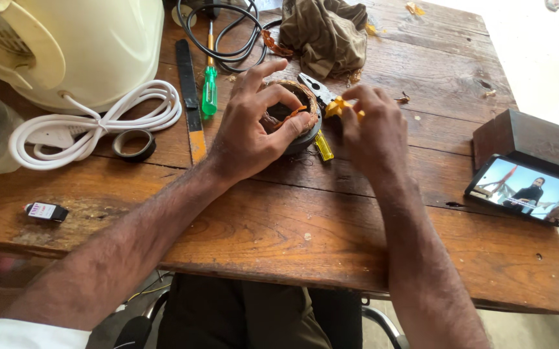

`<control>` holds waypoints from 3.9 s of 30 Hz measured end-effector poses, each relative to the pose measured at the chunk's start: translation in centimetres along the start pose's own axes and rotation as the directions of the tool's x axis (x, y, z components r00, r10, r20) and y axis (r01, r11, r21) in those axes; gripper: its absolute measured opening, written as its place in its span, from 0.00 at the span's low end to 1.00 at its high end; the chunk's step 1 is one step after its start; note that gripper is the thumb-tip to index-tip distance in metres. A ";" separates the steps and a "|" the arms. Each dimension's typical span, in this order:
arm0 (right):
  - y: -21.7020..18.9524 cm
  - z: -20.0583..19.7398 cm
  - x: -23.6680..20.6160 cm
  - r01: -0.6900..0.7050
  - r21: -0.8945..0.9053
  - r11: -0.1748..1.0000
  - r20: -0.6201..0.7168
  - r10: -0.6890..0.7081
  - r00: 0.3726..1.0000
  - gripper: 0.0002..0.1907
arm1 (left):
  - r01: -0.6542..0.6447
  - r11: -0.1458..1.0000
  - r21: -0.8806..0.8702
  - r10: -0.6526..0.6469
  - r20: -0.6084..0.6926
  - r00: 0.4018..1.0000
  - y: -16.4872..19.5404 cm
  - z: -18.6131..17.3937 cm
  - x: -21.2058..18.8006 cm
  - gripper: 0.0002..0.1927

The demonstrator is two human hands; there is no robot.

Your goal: The person uses a yellow-handled screwdriver and pliers to scrape and adjust copper windings inside a cylindrical motor coil. They repeatedly scrape the coil surface, pull out loose strands, and reposition the coil on the workbench while a phone plays video in the background.

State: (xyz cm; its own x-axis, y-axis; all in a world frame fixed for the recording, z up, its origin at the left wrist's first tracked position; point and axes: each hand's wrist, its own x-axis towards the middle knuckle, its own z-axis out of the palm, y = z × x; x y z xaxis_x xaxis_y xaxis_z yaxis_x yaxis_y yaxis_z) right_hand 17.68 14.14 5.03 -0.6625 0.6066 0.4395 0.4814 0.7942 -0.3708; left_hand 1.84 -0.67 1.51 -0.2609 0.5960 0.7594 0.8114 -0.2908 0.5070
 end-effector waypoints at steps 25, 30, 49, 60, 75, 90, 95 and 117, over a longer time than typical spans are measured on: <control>0.8 -4.0 0.4 -0.328 0.481 0.813 0.393 0.135 0.910 0.22 | -0.161 0.956 0.244 0.143 0.091 0.986 -0.7 -0.9 0.8 0.42; 2.0 -4.5 0.7 -0.503 0.792 0.347 0.481 0.153 0.863 0.22 | -0.047 0.993 0.105 0.032 0.145 0.989 -0.4 -0.9 1.2 0.48; 3.4 -5.5 0.6 -0.440 0.859 0.260 0.405 0.177 0.897 0.15 | 0.021 0.955 0.295 0.005 -0.086 0.996 0.3 -0.4 1.4 0.44; 2.8 -4.5 0.6 -0.399 0.864 0.308 0.366 0.159 0.917 0.11 | 0.082 0.934 0.347 -0.044 -0.117 0.992 -0.2 -0.8 1.4 0.44; 1.3 -2.7 -0.1 0.134 0.783 0.607 -0.105 -0.083 0.991 0.08 | 0.098 0.931 0.352 -0.059 -0.120 0.991 -0.5 -0.5 1.2 0.43; 0.2 -1.4 -0.6 0.322 0.502 0.802 -0.312 -0.179 0.933 0.12 | 0.091 0.934 0.345 -0.055 -0.111 0.992 -0.7 -0.4 1.1 0.42; 0.1 -1.4 -0.3 0.177 0.458 0.871 -0.119 -0.137 0.983 0.11 | 0.107 0.935 0.340 -0.084 -0.082 0.993 -0.8 -0.4 1.1 0.42; 0.5 -0.8 -0.2 -0.113 0.312 0.943 0.181 0.058 0.982 0.16 | 0.112 0.936 0.332 -0.116 -0.009 0.993 -0.8 -0.7 1.3 0.61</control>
State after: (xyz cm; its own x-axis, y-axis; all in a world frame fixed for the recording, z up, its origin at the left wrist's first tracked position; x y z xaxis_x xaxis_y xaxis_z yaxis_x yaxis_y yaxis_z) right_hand 18.52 14.51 5.43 -0.7261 0.6356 0.2621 0.3503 0.6700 -0.6545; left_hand 0.52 -0.18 2.42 -0.3580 0.6192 0.6989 0.9043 0.0436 0.4246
